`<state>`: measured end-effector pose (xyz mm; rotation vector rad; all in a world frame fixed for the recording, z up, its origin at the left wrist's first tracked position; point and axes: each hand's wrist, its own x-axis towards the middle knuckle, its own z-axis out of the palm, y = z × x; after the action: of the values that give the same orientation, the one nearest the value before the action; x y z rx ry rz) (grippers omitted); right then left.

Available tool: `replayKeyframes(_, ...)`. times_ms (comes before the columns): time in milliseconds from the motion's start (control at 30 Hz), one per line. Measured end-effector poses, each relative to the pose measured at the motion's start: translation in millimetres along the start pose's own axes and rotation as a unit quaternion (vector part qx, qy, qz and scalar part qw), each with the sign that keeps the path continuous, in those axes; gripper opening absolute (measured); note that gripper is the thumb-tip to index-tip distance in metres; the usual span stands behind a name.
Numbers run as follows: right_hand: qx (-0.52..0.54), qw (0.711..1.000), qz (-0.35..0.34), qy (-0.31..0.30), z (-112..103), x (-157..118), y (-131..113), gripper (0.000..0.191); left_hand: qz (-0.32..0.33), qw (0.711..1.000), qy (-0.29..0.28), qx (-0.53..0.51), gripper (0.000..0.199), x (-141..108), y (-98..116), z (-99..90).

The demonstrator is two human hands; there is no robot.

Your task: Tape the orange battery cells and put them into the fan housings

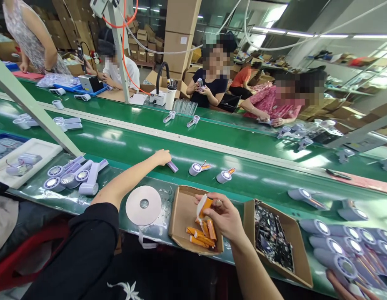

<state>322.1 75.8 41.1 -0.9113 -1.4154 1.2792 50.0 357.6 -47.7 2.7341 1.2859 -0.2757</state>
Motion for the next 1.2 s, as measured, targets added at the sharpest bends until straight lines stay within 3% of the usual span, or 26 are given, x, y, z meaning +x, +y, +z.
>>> replayKeyframes(133,-0.078,0.996,-0.039,-0.032,2.8,55.2,2.9,0.031,0.012,1.000,-0.009,-0.025,0.023,8.6,0.4,-0.5)
replayKeyframes(267,-0.166,0.986,-0.025,0.024,1.8,119.9,33.0,0.036,0.022,0.995,-0.041,-0.083,0.016,18.6,-11.1,-11.4)
replayKeyframes(367,-0.320,0.947,0.009,0.021,4.4,162.1,57.3,0.041,0.027,0.990,-0.050,-0.125,0.011,20.1,-18.9,-20.0)
replayKeyframes(500,-0.469,0.882,0.037,-0.020,15.6,199.0,81.1,0.040,0.008,0.987,-0.010,-0.160,0.026,16.3,-16.5,-19.8)
replayKeyframes(700,-0.579,0.807,0.078,-0.084,27.3,211.9,103.1,0.034,-0.026,0.980,0.032,-0.196,0.033,19.8,-4.5,-9.5)
replayKeyframes(867,-0.643,0.747,0.117,-0.124,23.5,204.8,98.2,0.042,-0.035,0.978,0.041,-0.204,0.032,27.1,6.0,-11.1)
replayKeyframes(1067,-0.656,0.725,0.142,-0.152,32.8,204.8,91.9,0.041,-0.049,0.976,0.052,-0.204,0.032,23.3,16.5,-16.5)
replayKeyframes(1200,-0.642,0.735,0.154,-0.153,39.4,211.2,86.6,0.040,-0.074,0.973,0.065,-0.208,0.033,14.5,25.9,-21.9)
